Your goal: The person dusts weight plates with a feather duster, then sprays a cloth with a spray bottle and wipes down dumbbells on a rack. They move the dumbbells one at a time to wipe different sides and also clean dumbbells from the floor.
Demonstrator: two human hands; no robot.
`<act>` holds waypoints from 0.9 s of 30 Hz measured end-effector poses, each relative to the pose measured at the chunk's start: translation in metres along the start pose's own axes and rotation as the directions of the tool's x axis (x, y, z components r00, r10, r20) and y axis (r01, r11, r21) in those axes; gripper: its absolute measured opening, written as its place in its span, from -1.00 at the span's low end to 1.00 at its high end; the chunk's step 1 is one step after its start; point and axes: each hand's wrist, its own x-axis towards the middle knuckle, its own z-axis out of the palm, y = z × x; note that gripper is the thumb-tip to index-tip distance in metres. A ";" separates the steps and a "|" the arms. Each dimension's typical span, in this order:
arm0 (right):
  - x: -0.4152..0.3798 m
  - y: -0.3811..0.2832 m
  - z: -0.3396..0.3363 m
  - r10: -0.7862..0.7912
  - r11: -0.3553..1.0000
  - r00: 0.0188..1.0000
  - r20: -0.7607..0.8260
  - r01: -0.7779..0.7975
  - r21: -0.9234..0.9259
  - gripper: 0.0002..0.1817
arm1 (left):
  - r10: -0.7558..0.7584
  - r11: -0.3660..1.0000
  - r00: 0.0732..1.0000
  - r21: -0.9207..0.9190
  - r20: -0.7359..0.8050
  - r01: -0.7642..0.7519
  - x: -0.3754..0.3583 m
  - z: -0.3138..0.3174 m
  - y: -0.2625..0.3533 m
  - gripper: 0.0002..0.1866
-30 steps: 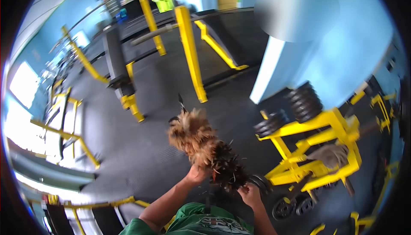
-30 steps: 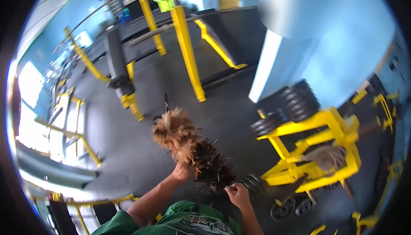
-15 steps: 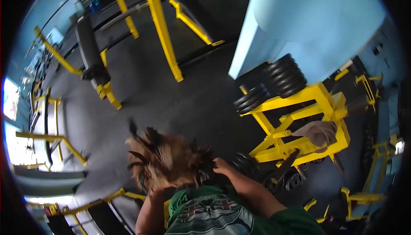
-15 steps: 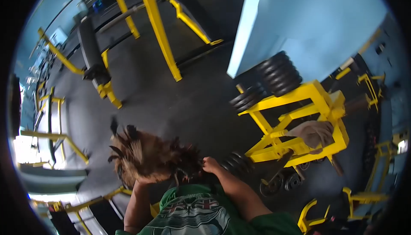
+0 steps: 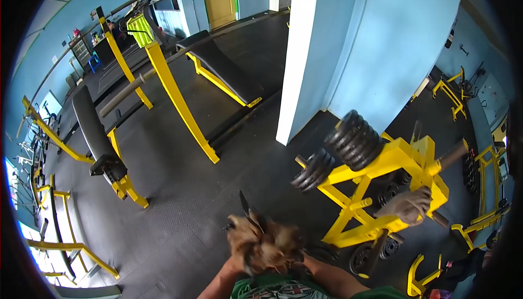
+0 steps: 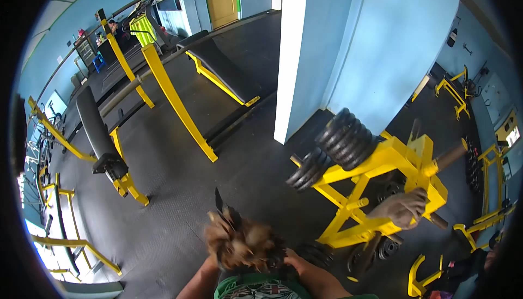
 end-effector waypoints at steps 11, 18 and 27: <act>0.169 -0.112 -0.104 0.146 0.989 0.985 -0.093 -0.144 0.020 -0.66 | -0.422 0.610 0.699 -0.389 0.577 0.690 0.153 -0.098 -0.134 -0.45; 0.247 -0.124 -0.223 0.395 0.917 0.872 -0.288 -0.354 0.184 -0.66 | 0.084 0.899 0.952 -0.434 0.295 0.055 0.331 -0.053 -0.195 -0.33; 0.325 -0.074 -0.358 0.578 0.803 0.689 -0.437 -0.385 0.455 -0.65 | -0.017 0.924 0.522 -0.187 0.853 0.335 0.542 0.058 -0.203 -0.52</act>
